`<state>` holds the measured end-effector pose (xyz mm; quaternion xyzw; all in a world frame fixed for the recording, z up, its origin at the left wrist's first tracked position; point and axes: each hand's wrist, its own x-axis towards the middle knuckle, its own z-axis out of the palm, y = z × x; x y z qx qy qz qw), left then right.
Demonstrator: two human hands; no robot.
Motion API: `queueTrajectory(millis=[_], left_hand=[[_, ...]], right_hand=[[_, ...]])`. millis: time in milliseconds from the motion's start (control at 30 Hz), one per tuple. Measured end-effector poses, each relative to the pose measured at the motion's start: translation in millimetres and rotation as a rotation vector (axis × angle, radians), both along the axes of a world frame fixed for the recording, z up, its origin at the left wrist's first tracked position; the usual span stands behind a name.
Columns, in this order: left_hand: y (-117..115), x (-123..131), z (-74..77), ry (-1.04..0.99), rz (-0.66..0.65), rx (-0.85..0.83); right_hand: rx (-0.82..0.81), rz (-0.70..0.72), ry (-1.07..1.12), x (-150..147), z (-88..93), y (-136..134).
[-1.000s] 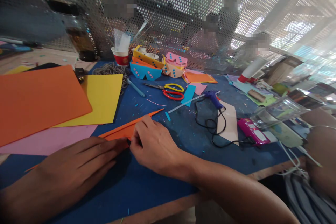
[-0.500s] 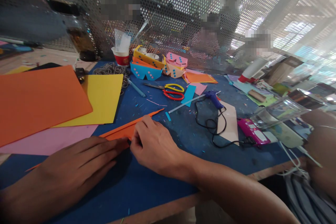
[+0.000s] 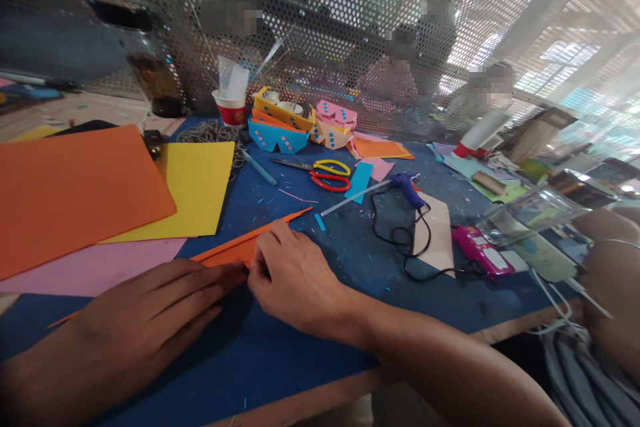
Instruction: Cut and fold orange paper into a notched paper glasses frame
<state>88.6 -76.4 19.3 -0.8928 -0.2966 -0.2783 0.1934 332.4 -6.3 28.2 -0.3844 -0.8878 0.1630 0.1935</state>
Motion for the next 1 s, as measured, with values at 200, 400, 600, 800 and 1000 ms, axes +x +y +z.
queueTrajectory(millis=[200,400,600,800,1000], left_hand=[[1,0,-0.5,0.011,-0.010,-0.020],[0,1,-1.4,0.018,0.002,0.013],[1,-4,-9.8,-0.003,-0.021,-0.025],[-1,-2,-8.0,-0.005,-0.011,-0.012],[0,1,-2.6,0.021,-0.005,0.007]], right_hand=[[-0.013,-0.010,-0.007,0,0.1,0],[-0.029,-0.016,-0.007,0,1.4,-1],[-0.027,-0.024,0.000,0,1.7,-1],[-0.044,-0.024,-0.001,0,2.2,-2],[-0.062,-0.026,-0.008,-1,3.4,-1]])
